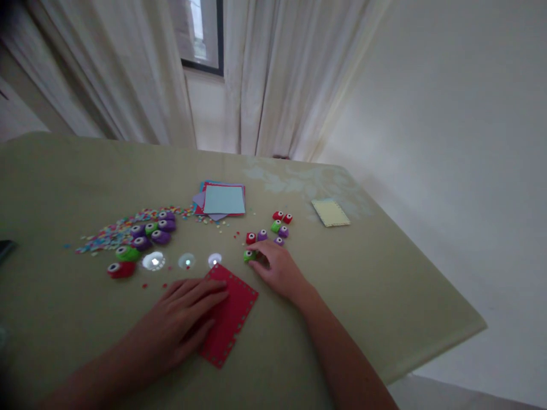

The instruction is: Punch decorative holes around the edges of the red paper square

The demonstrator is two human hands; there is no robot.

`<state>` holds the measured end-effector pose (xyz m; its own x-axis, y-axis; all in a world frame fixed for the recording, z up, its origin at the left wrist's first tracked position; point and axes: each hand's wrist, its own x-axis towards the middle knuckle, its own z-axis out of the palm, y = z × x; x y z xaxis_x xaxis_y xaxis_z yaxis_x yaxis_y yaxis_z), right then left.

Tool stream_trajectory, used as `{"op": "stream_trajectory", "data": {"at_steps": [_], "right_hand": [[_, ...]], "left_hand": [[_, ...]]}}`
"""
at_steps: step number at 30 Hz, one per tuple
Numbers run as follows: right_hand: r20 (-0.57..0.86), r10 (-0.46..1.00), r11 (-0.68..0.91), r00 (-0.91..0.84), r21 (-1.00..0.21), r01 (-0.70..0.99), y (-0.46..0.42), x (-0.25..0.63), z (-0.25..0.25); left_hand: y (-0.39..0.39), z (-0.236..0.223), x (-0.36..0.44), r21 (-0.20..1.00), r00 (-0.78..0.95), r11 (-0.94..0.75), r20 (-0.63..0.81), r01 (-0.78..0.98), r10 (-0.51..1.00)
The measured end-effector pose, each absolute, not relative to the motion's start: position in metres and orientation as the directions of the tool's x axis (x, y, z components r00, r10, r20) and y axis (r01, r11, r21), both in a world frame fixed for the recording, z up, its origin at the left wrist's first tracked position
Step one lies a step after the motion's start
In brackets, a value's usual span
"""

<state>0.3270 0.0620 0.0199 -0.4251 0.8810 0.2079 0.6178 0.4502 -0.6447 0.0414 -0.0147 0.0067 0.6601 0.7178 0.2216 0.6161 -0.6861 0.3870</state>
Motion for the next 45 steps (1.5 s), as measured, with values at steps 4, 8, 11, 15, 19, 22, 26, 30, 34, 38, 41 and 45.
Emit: {"op": "stream_trajectory", "data": {"at_steps": [4, 8, 11, 15, 19, 22, 26, 30, 34, 38, 41, 45], "right_hand": [[0.195, 0.887, 0.434, -0.419, -0.664, 0.609, 0.061, 0.329, 0.021], [0.181, 0.891, 0.424, -0.416, -0.657, 0.623, 0.06, 0.328, 0.022], [0.182, 0.898, 0.406, -0.4, -0.692, 0.597, 0.06, 0.328, 0.022], [0.161, 0.92, 0.342, -0.357, -0.775, 0.532, 0.061, 0.329, 0.019], [0.151, 0.922, 0.329, -0.357, -0.79, 0.517, 0.062, 0.329, 0.019], [0.158, 0.901, 0.374, -0.404, -0.755, 0.539, 0.059, 0.328, 0.022], [0.166, 0.865, 0.448, -0.474, -0.681, 0.579, 0.053, 0.325, 0.024], [0.165, 0.846, 0.484, -0.508, -0.639, 0.598, 0.05, 0.321, 0.025], [0.168, 0.844, 0.49, -0.51, -0.628, 0.604, 0.05, 0.32, 0.025], [0.184, 0.852, 0.48, -0.49, -0.647, 0.593, 0.048, 0.317, 0.024], [0.176, 0.857, 0.47, -0.484, -0.653, 0.594, 0.047, 0.316, 0.024], [0.195, 0.855, 0.481, -0.48, -0.644, 0.595, 0.048, 0.316, 0.024]], "left_hand": [[-0.006, 0.0, 0.033, 0.338, 0.614, -0.676, 0.284, 0.655, 0.737], [-0.002, -0.003, 0.03, 0.332, 0.54, -0.613, 0.291, 0.717, 0.79], [-0.003, 0.002, 0.029, 0.331, 0.58, -0.64, 0.27, 0.694, 0.769], [-0.007, 0.01, 0.032, 0.322, 0.678, -0.727, 0.269, 0.606, 0.684], [-0.011, 0.009, 0.036, 0.337, 0.635, -0.688, 0.268, 0.643, 0.724], [-0.011, 0.006, 0.036, 0.333, 0.661, -0.703, 0.249, 0.628, 0.708], [-0.006, 0.003, 0.029, 0.312, 0.631, -0.682, 0.259, 0.662, 0.731], [-0.003, 0.003, 0.021, 0.305, 0.602, -0.638, 0.213, 0.708, 0.77], [-0.001, 0.005, 0.018, 0.325, 0.608, -0.633, 0.186, 0.703, 0.772], [-0.001, 0.006, 0.017, 0.353, 0.573, -0.592, 0.168, 0.725, 0.802], [0.0, 0.009, 0.015, 0.384, 0.587, -0.599, 0.162, 0.703, 0.793], [0.004, 0.01, 0.014, 0.397, 0.581, -0.599, 0.18, 0.696, 0.794]]}}
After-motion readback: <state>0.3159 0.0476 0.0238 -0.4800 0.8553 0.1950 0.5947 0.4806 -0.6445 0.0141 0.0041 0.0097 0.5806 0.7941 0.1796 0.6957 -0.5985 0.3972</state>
